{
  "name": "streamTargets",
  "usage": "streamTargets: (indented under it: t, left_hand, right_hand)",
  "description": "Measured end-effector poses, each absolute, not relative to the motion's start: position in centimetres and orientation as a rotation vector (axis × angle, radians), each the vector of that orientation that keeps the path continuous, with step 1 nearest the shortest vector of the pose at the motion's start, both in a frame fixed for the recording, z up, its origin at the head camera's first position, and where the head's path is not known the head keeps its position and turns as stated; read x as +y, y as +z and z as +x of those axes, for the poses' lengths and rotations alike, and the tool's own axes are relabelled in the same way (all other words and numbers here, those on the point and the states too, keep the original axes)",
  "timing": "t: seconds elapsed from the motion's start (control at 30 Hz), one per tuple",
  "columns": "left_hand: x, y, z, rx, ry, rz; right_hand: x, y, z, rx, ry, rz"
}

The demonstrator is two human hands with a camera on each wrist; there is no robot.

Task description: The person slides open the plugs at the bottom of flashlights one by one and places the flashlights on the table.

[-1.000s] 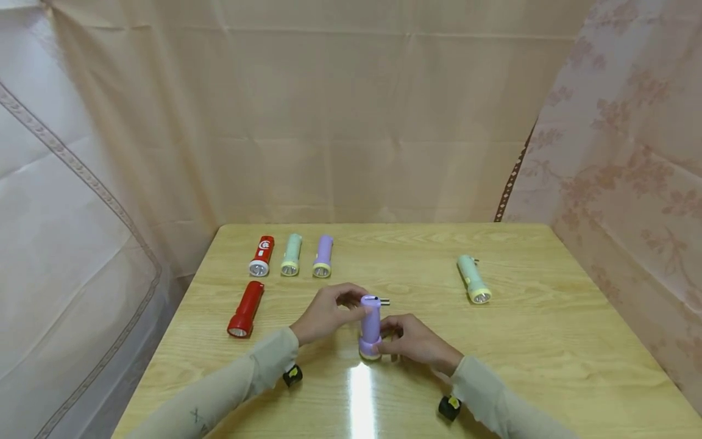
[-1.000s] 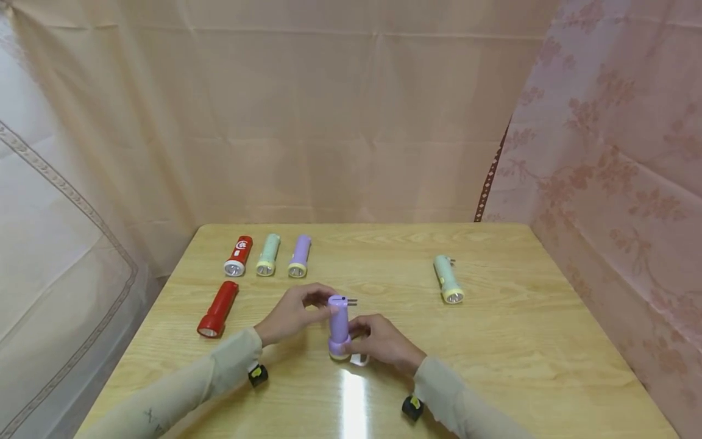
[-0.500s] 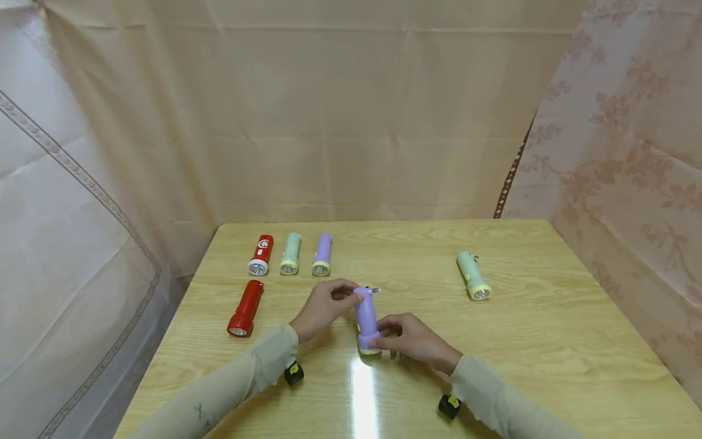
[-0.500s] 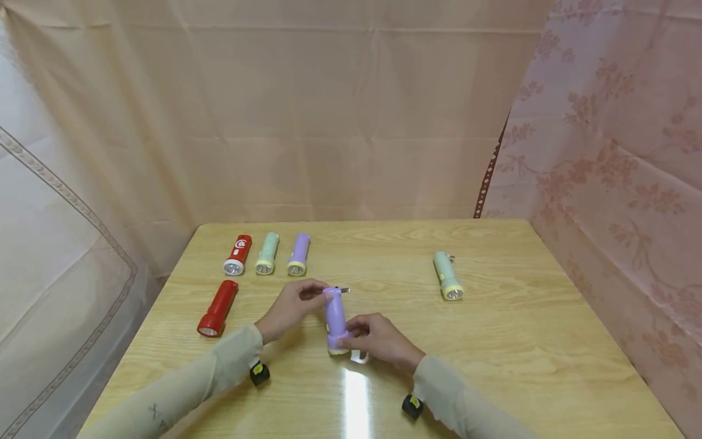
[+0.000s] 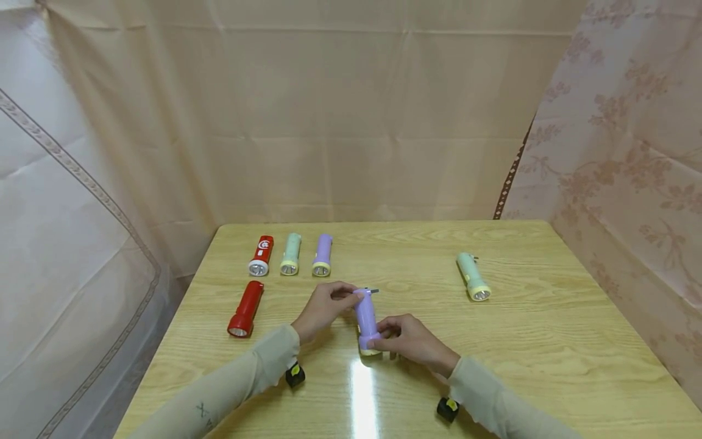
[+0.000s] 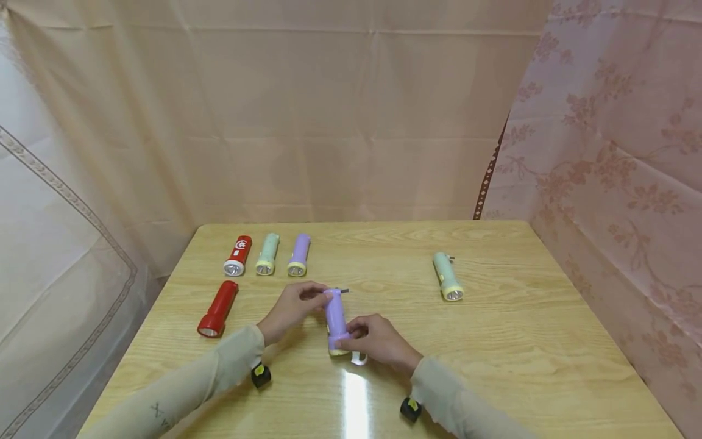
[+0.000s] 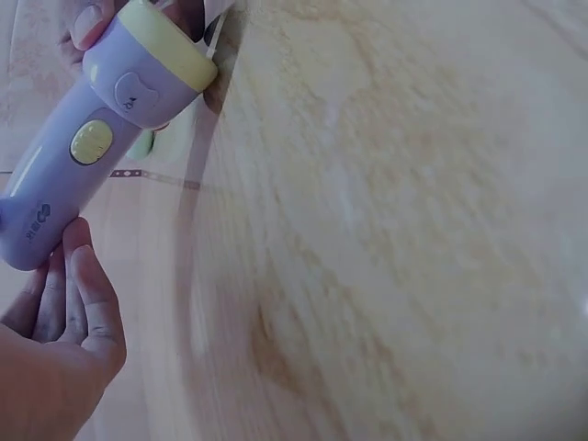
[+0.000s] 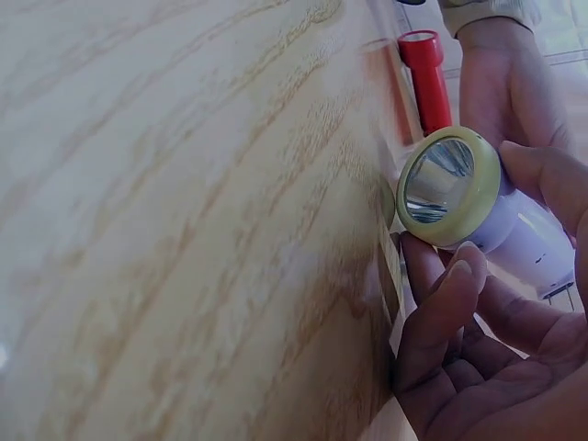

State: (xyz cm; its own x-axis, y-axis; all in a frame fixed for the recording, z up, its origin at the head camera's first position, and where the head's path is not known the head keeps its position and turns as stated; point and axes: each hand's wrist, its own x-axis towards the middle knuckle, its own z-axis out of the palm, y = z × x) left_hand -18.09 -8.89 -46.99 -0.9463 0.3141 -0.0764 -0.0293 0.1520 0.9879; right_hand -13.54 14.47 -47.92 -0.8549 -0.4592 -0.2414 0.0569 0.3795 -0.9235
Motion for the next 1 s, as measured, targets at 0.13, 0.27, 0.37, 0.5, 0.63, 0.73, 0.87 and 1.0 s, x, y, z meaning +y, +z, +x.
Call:
streamTargets:
  t: [0.13, 0.27, 0.37, 0.5, 0.63, 0.73, 0.87, 1.0]
  left_hand:
    - [-8.8, -47.1, -18.1, 2.16, 1.881, 0.268]
    - [-8.8, -47.2, -18.1, 2.171, 1.873, 0.265]
    - [-8.8, -47.3, -18.1, 2.184, 1.866, 0.256]
    - [-8.8, -47.5, -18.2, 2.188, 1.871, 0.217]
    - [-8.7, -47.6, -18.3, 2.181, 1.865, 0.164]
    - [-8.4, -47.6, -18.5, 2.195, 1.843, 0.144]
    - [-7.8, -47.7, -18.9, 2.189, 1.851, 0.125]
    - [-7.1, -47.7, -19.3, 2.153, 1.882, 0.099]
  right_hand:
    - [14.5, -47.9, -13.5, 2.182, -1.485, -0.352]
    - [14.4, -47.8, -13.4, 2.188, -1.486, -0.344]
    - [14.4, -47.8, -13.3, 2.193, -1.486, -0.336]
    - [14.4, -47.7, -13.2, 2.204, -1.483, -0.347]
    - [14.5, -47.6, -13.0, 2.221, -1.487, -0.36]
    - [14.6, -47.6, -13.0, 2.25, -1.48, -0.355]
    - [14.9, -47.5, -13.2, 2.283, -1.476, -0.326]
    - [15.5, -47.3, -13.4, 2.3, -1.484, -0.287]
